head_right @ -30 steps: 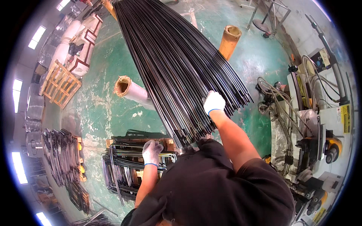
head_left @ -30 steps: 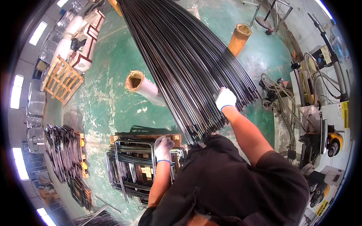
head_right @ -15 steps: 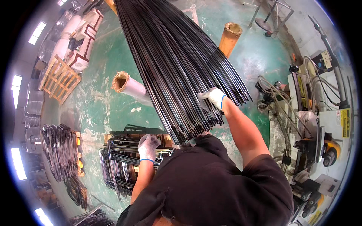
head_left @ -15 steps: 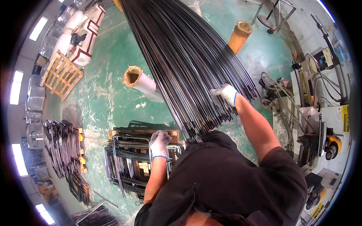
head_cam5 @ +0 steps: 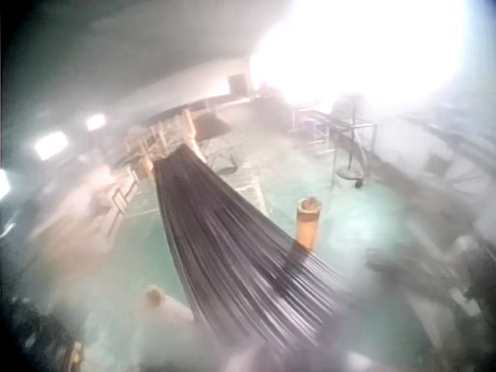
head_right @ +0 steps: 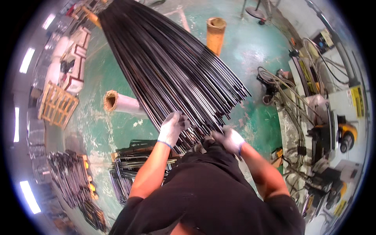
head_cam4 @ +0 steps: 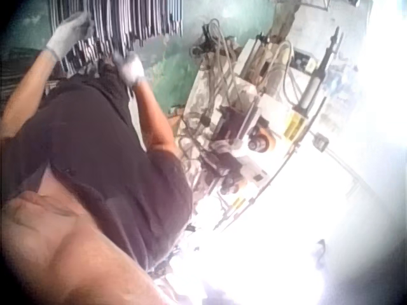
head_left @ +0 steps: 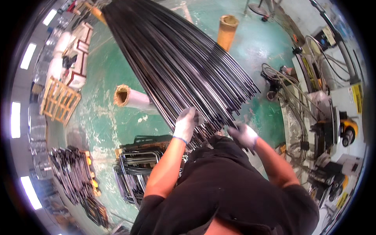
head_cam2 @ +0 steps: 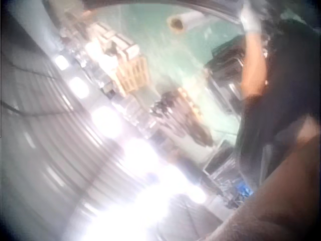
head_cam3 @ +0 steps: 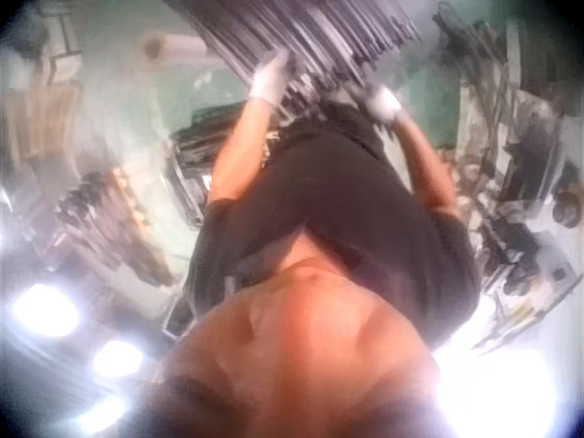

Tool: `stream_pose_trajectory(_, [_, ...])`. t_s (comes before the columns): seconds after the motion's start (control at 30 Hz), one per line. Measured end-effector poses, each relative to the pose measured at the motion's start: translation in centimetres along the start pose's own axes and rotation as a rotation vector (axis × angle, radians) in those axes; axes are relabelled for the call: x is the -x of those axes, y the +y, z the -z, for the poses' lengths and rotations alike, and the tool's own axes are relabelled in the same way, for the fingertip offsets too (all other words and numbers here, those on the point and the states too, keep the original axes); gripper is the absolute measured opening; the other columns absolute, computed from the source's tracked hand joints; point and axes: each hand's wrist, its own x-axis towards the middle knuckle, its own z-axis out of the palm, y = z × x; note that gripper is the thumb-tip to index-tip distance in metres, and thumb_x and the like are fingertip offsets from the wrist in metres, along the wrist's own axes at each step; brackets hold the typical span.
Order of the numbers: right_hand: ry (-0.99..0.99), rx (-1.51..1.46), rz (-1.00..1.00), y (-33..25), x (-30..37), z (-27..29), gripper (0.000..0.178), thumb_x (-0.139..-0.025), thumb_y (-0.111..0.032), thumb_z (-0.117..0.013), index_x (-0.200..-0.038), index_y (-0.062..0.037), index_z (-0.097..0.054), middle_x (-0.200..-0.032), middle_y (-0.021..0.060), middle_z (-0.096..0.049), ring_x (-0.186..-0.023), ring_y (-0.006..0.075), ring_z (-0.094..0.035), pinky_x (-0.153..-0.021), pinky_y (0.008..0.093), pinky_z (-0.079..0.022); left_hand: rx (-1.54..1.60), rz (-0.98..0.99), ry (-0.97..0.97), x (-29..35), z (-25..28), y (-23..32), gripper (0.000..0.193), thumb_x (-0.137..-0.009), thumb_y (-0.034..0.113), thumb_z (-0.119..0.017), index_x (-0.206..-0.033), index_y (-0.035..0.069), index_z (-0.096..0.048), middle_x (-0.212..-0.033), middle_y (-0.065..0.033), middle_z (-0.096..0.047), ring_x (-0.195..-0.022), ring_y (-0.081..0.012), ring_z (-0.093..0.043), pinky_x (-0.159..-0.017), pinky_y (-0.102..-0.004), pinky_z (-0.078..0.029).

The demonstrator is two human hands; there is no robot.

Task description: The person operates a manual metal bending machine in a workshop. They repeatedly pick up straight metal rods, insert them into the machine, and pull a lever to bend them into rectangular frames. The finished frames are then stacked on a wooden pallet.

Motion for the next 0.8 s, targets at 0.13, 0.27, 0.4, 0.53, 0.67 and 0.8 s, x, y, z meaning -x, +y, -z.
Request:
stream_pose_trajectory(0.13, [0.178, 0.283, -0.194, 11.5, 12.3, -3.5, 0.049, -0.098, -0.046, -0.066, -0.101, 0.0022, -0.072, -0.088, 0.0268, -0.072, -0.089, 0.0421, -0.072, -0.079, 0.0475, -0.055, 0.175, 0.105, -0.007, -6.0, -4.7, 0.8, 0.04, -0.107, 0.041, -0.06, -0.108, 0.0, -0.061, -0.1, -0.0127, -0.07, -0.094, -0.0289, -0.069, -0.084, -0.0449, -0.057])
stream_pose_trajectory(0.27, [0.293, 0.513, -0.586, 26.3, 23.9, -9.2, 0.052, -0.084, -0.055, -0.076, -0.102, -0.0063, -0.077, -0.088, 0.021, -0.074, -0.087, 0.0409, -0.073, -0.079, 0.0488, -0.057, 0.275, 0.21, -0.06, -8.6, -5.5, 0.9, 0.032, -0.108, 0.028, -0.053, -0.1, -0.001, -0.061, -0.091, -0.0189, -0.067, -0.087, -0.0379, -0.067, -0.083, -0.0511, -0.057])
stream_pose_trajectory(0.4, [0.691, 0.421, -0.633, 29.8, 25.3, -14.8, 0.033, -0.078, -0.039, -0.079, -0.087, -0.0081, -0.073, -0.085, 0.0177, -0.074, -0.085, 0.0399, -0.073, -0.075, 0.0486, -0.057, 0.099, 0.19, -0.095, -7.2, -6.8, -3.2, 0.029, -0.106, 0.02, -0.056, -0.092, -0.004, -0.065, -0.081, -0.0159, -0.065, -0.075, -0.0314, -0.065, -0.07, -0.0438, -0.055])
stream_pose_trajectory(0.53, [0.999, 0.392, -0.48, 36.6, 27.8, -16.2, 0.01, -0.074, -0.016, -0.073, -0.07, -0.0108, -0.066, -0.074, 0.0186, -0.069, -0.074, 0.0394, -0.07, -0.069, 0.051, -0.055, -0.15, 0.124, -0.257, -0.5, -10.6, -5.2, 0.023, -0.105, 0.015, -0.058, -0.095, -0.004, -0.066, -0.083, -0.0157, -0.067, -0.076, -0.0278, -0.065, -0.079, -0.042, -0.055])
stream_pose_trajectory(0.67, [1.037, 0.355, -0.56, 45.6, 34.3, -14.0, 0.005, -0.076, -0.007, -0.068, -0.08, -0.0055, -0.066, -0.084, 0.0222, -0.067, -0.088, 0.0444, -0.065, -0.079, 0.0536, -0.052, -0.058, 0.043, -0.242, 3.8, -18.5, -1.7, 0.018, -0.102, 0.017, -0.067, -0.104, 0.0, -0.066, -0.091, -0.0104, -0.067, -0.078, -0.024, -0.063, -0.078, -0.0369, -0.052])
stream_pose_trajectory(0.8, [1.302, 0.251, -0.957, 54.3, 39.6, -13.6, 0.016, -0.092, -0.017, -0.068, -0.086, -0.0022, -0.07, -0.094, 0.0232, -0.07, -0.093, 0.0458, -0.065, -0.086, 0.052, -0.052, 0.168, 0.056, -0.581, 0.2, -23.5, 3.4, 0.02, -0.104, 0.019, -0.065, -0.117, 0.003, -0.061, -0.091, -0.0004, -0.057, -0.077, -0.0138, -0.05, -0.075, -0.0323, -0.048])
